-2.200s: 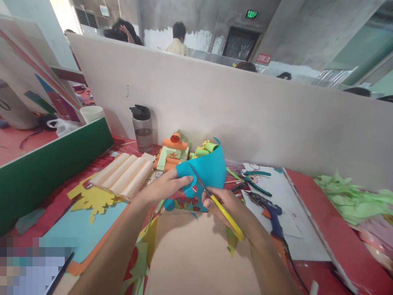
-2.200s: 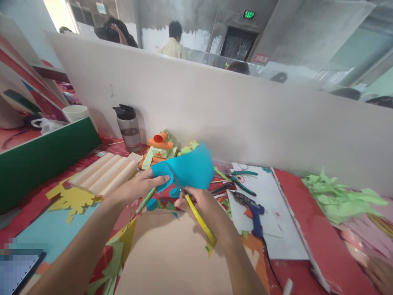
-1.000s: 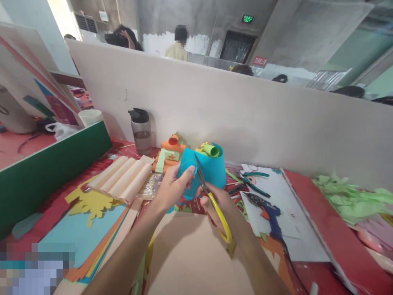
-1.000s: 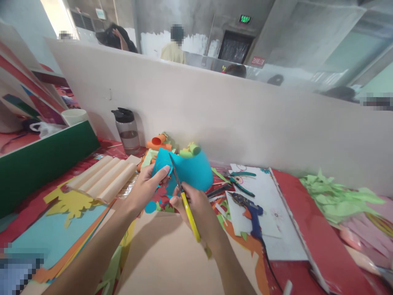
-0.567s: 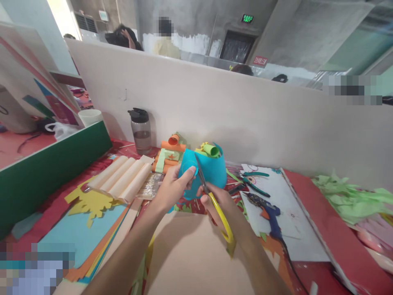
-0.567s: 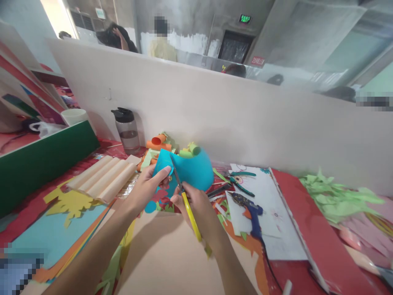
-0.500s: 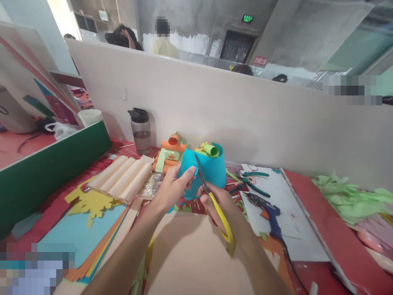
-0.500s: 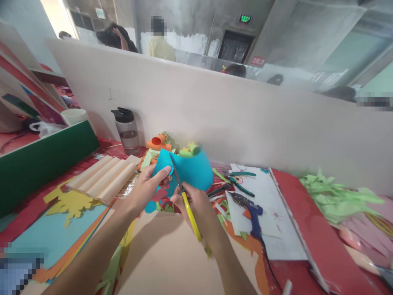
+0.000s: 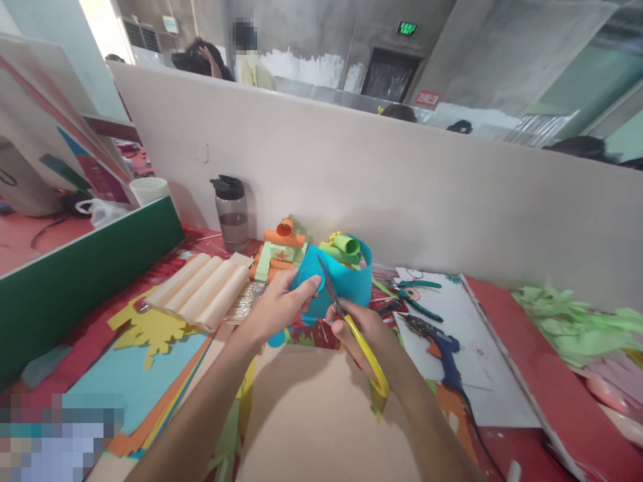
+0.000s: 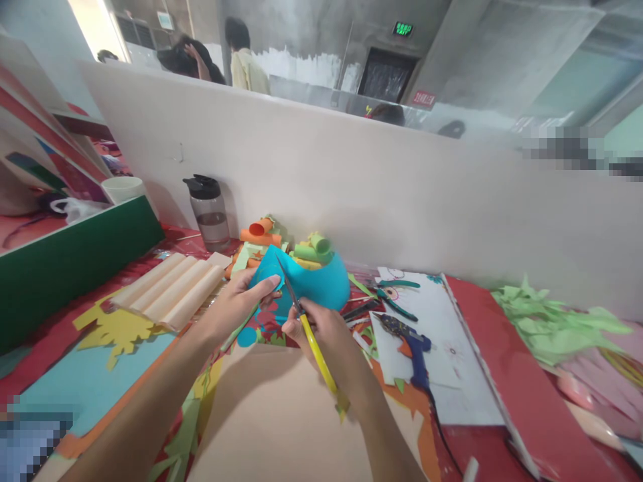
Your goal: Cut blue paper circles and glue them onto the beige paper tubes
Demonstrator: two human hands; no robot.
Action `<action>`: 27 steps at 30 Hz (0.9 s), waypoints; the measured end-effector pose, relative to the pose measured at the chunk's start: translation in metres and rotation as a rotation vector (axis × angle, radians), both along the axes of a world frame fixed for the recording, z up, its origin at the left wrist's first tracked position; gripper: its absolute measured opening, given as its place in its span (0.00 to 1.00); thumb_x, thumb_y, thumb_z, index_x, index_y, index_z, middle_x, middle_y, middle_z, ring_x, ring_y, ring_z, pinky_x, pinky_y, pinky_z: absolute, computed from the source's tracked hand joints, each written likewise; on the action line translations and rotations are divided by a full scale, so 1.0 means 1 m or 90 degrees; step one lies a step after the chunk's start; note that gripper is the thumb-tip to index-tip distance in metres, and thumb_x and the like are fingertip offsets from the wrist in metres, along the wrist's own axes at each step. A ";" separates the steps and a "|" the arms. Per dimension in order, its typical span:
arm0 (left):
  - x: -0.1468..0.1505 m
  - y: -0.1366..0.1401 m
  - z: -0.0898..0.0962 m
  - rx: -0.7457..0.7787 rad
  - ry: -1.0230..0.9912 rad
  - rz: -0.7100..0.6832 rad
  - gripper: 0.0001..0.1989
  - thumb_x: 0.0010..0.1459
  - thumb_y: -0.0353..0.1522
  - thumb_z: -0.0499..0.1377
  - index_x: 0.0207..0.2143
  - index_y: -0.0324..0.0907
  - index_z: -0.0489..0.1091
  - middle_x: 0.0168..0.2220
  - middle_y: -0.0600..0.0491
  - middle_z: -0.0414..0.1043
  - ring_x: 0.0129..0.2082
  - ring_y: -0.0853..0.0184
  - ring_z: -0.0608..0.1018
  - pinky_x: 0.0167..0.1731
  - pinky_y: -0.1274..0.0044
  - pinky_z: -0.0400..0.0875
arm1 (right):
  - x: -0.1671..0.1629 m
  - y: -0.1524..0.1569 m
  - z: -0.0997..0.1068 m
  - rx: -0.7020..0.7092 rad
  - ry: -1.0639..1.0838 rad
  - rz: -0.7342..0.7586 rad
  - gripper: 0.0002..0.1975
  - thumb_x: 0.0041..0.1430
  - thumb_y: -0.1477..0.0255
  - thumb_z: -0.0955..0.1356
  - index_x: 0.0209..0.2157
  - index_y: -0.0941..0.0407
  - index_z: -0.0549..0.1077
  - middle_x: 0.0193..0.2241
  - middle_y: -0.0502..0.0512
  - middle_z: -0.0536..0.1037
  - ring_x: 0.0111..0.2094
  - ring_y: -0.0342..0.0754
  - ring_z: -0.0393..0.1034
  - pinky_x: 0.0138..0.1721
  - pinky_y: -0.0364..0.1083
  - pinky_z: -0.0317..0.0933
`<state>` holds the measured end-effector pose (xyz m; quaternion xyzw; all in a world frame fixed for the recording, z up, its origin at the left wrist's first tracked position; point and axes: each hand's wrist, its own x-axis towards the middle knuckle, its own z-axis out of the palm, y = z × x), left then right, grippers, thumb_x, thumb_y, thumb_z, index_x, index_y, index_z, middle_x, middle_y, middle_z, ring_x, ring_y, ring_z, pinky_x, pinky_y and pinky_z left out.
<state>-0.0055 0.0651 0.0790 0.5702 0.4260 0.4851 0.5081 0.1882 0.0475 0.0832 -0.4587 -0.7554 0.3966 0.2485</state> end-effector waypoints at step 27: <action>-0.017 0.000 0.011 -0.027 0.057 -0.112 0.17 0.60 0.44 0.58 0.26 0.41 0.65 0.25 0.57 0.64 0.26 0.70 0.66 0.30 0.78 0.62 | 0.002 -0.002 0.018 -0.062 -0.005 0.041 0.24 0.62 0.48 0.66 0.31 0.56 0.68 0.21 0.45 0.61 0.23 0.41 0.53 0.23 0.41 0.48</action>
